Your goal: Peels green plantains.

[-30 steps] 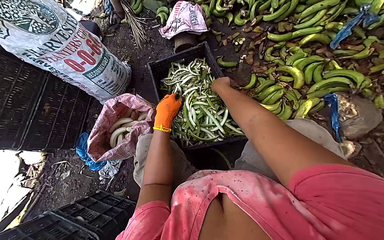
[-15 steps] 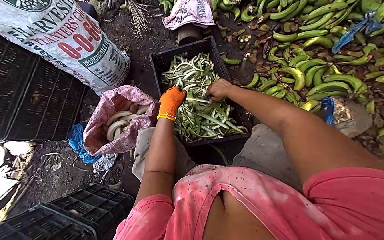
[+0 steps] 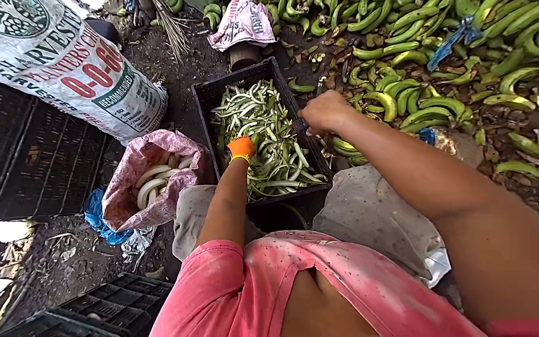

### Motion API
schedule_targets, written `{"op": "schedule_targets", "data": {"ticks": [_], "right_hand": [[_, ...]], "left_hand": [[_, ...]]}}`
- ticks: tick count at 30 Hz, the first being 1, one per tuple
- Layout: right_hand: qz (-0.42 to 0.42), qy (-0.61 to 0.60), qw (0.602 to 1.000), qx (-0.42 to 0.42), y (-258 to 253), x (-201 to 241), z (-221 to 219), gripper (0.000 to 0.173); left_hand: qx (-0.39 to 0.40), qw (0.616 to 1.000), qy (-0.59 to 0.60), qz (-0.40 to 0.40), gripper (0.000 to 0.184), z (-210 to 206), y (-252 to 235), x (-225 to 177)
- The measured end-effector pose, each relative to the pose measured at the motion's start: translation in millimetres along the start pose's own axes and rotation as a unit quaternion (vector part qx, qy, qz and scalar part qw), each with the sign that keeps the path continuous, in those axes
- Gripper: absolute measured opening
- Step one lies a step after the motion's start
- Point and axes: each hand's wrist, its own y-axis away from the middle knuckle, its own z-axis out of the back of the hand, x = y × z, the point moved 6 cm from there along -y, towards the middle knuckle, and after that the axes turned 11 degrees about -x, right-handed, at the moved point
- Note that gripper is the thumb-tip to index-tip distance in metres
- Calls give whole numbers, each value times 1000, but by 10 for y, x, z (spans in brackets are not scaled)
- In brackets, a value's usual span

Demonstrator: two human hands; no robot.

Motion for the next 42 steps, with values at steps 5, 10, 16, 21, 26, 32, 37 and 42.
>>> {"op": "schedule_targets", "data": {"ticks": [5,10,16,21,26,32,37,42], "right_hand": [[-144,-137,979,-38,443,-506,-49,42],[-134,-130,982,-20,508,-520,-118,38],[-122,-159,978,-59,539,-461,-1,39],[-99,-217,967,-91,524,-420,105,44],[96,-384,913,-98,520,-17,188,42],[94,-542,834,-47,484,529,60,34],[-31,-648,761,-8,227,752,-335,48],[-38,-627,776,-58,144,891,-323,52]], "left_hand": [[-63,998,-10,-10,76,-513,-154,-96],[-21,993,-21,112,80,-568,-40,85],[-96,990,68,84,66,-43,109,-46],[-164,961,214,70,72,611,285,-87],[-268,834,478,55,61,1371,588,130],[-212,559,802,6,28,1452,754,419],[-100,432,896,-20,26,1168,734,432],[-75,314,946,14,27,1163,655,300]]}}
